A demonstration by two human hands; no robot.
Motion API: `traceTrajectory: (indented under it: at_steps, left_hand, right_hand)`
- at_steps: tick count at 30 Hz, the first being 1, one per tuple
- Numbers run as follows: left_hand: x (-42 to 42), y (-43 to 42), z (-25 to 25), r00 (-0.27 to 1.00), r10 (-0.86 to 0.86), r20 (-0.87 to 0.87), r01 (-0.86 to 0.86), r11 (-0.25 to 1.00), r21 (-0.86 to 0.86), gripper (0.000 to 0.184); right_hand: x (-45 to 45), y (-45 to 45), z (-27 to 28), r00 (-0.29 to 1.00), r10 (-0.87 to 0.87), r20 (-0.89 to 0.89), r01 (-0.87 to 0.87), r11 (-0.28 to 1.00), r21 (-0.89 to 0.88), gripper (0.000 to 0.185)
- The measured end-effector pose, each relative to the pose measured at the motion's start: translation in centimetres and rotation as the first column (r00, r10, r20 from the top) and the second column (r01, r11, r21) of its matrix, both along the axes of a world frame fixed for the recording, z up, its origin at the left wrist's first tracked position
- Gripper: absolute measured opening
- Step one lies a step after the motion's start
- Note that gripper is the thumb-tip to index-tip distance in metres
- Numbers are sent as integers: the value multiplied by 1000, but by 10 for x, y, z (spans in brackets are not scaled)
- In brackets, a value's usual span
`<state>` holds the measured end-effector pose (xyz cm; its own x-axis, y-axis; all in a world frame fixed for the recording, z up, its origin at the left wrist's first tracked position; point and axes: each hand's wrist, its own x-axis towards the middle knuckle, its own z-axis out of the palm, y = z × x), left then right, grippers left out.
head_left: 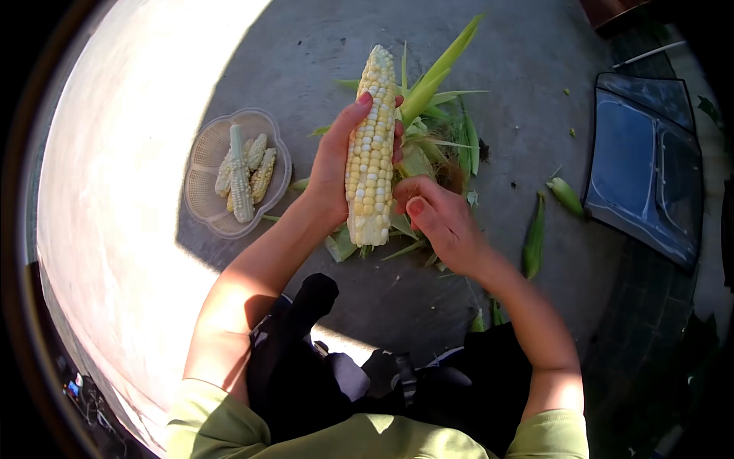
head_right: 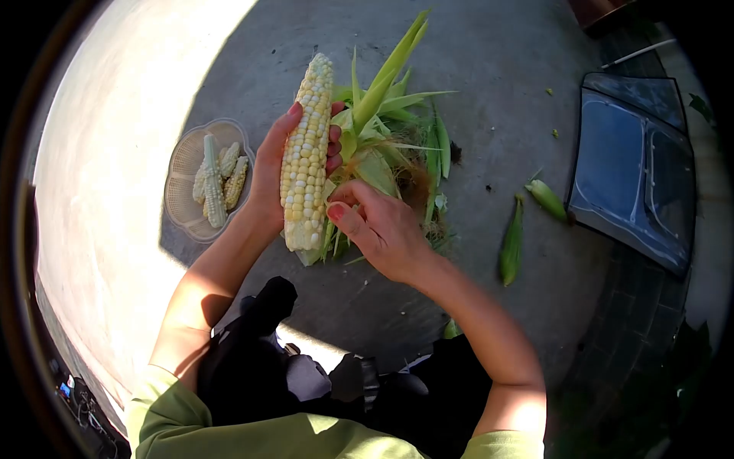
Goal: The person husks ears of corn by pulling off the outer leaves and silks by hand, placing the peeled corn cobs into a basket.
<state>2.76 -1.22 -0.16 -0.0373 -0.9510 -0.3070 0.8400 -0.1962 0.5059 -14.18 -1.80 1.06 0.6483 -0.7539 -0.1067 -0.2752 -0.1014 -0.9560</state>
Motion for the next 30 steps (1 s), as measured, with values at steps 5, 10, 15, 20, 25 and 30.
traceTrajectory:
  at_steps: [5, 10, 15, 20, 25, 30]
  left_hand:
    - [5, -2, -2, 996, 41, 81, -41, 999, -6, 52]
    - [15, -2, -5, 994, 44, 98, -43, 999, -17, 54]
    - [15, 1, -8, 995, 11, 100, -18, 998, 68, 50]
    - [9, 0, -7, 989, -5, 145, 0, 999, 37, 53]
    - [10, -2, 0, 982, 47, 182, -51, 998, 21, 52]
    - [17, -8, -4, 970, 220, 105, -221, 975, 4, 50]
  right_hand:
    - [18, 36, 1, 999, 22, -33, -29, 972, -234, 26]
    - [5, -1, 9, 982, -177, 71, 181, 983, -44, 22]
    - [-22, -39, -1, 757, -407, -512, -285, 499, -818, 46]
    - [-4, -8, 13, 942, 282, -182, -246, 949, 197, 64]
    - [11, 18, 4, 910, 353, -216, -310, 928, 209, 34]
    - [-9, -8, 16, 982, 157, -102, -146, 984, 105, 30]
